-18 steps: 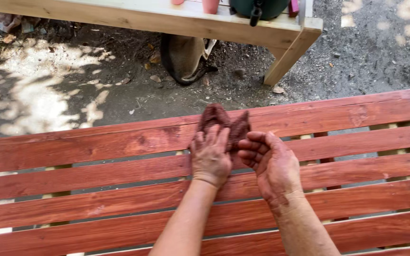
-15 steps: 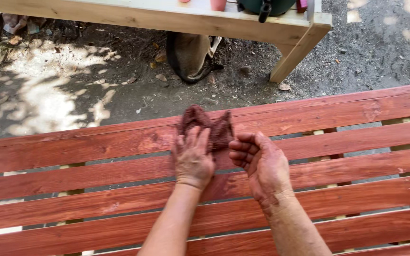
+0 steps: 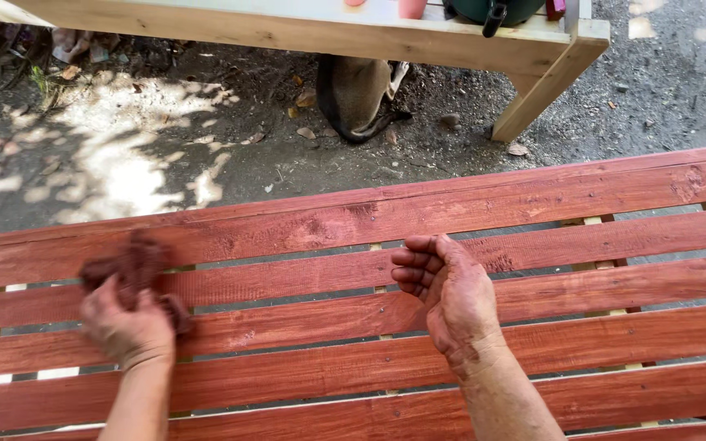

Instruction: The person wipes a red-brown wood stain onto wooden furniture using a cloth. They first coat the slats of a finished bench, then dip the cloth into a bowl of stain and work the stain into the legs and frame of a small table, then reload the cloth and stain the slats of a second unfinished bench.

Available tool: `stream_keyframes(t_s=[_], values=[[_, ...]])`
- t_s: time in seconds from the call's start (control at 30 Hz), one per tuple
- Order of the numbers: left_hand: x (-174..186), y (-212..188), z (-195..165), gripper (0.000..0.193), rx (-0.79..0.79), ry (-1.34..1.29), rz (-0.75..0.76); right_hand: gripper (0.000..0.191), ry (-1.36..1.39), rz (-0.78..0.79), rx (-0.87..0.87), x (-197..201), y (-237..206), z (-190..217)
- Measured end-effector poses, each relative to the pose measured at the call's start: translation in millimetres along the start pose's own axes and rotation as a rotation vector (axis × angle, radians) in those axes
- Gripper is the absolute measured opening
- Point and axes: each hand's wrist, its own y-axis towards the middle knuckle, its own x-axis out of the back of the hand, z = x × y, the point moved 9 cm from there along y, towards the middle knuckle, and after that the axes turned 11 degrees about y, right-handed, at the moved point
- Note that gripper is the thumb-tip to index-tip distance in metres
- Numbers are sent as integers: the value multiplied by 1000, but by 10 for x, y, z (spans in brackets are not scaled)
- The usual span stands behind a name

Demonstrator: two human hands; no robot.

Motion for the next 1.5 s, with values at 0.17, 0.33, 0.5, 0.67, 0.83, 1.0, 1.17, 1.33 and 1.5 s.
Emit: stream_keyframes(t_s=[0.17, 0.33, 0.5, 0.67, 0.83, 1.0, 1.17, 1.33, 1.5], values=[[15, -90, 206, 52, -86, 199, 124, 42, -32, -57, 10, 227, -63, 257], [2, -520, -476, 57, -108, 216, 112, 43, 24, 27, 0, 128, -133, 334], [33, -1530, -1836, 60, -382, 109, 188, 43, 8, 50, -6, 363, -240, 620], [157, -2549, -3346, 57, -719, -57, 262, 41, 56, -1, 47, 962, -198, 1226], [176, -3645, -4843, 52, -969, -197, 491, 41, 72, -39, 115, 1671, -157, 1792], [124, -4739, -6195, 39, -1148, -358, 699, 43, 93, -54, 151, 2346, -135, 2366], [-137, -5327, -6850, 33, -1148, -329, 744, 42, 0, -158, 221, 2911, -246, 2903], [-318, -5469, -6927, 27, -1161, -274, 750, 38, 5, -173, 241, 2991, -317, 3037], [-284, -5381, -6644, 22, -1173, -219, 725, 42, -49, -99, 230, 2628, -349, 2732]])
